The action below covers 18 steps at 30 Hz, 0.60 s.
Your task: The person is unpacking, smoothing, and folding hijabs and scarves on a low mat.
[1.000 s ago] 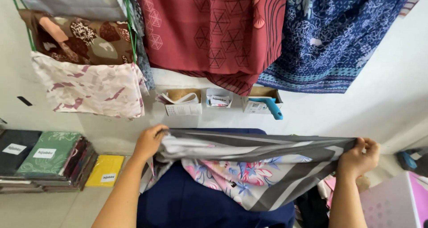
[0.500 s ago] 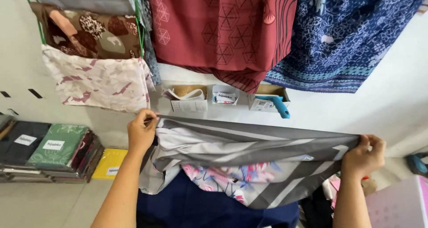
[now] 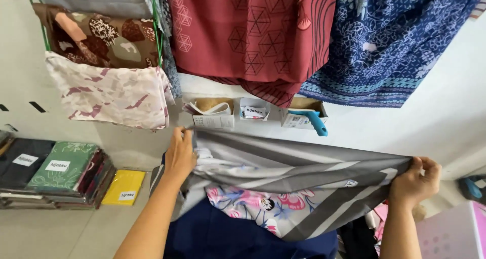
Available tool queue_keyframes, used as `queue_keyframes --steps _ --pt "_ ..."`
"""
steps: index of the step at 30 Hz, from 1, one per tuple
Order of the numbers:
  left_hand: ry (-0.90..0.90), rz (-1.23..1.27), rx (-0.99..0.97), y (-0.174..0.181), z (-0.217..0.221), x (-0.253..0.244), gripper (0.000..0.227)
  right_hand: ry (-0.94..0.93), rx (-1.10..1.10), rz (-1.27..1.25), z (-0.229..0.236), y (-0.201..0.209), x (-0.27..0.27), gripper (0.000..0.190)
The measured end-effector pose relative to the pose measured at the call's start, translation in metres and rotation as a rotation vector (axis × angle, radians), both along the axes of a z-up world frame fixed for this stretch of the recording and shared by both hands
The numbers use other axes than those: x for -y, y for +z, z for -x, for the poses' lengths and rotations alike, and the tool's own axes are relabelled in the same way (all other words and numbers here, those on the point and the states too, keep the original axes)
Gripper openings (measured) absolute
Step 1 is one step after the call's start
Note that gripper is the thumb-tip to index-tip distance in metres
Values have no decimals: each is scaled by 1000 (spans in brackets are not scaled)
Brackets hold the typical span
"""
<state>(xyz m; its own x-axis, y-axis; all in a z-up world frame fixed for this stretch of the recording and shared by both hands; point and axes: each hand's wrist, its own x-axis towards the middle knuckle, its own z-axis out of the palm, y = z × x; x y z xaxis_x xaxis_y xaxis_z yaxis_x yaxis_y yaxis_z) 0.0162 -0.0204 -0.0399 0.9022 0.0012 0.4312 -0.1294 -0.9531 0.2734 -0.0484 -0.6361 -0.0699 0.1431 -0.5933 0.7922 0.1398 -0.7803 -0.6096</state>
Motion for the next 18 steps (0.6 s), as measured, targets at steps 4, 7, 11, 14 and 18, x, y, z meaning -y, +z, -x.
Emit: queue_keyframes --steps 4,7,11,14,18 --pt "-6 59 -15 17 6 -5 80 -8 60 94 -1 3 0 14" --pt "-13 319 -203 37 12 -9 52 -39 116 160 2 7 2 12" --pt "-6 745 407 46 9 -22 29 -105 221 244 7 21 0 12" --pt "-135 874 543 99 46 -16 15 -191 306 284 17 44 -16 12" --pt "-42 620 248 83 22 -54 15 -169 208 228 6 22 11 4"
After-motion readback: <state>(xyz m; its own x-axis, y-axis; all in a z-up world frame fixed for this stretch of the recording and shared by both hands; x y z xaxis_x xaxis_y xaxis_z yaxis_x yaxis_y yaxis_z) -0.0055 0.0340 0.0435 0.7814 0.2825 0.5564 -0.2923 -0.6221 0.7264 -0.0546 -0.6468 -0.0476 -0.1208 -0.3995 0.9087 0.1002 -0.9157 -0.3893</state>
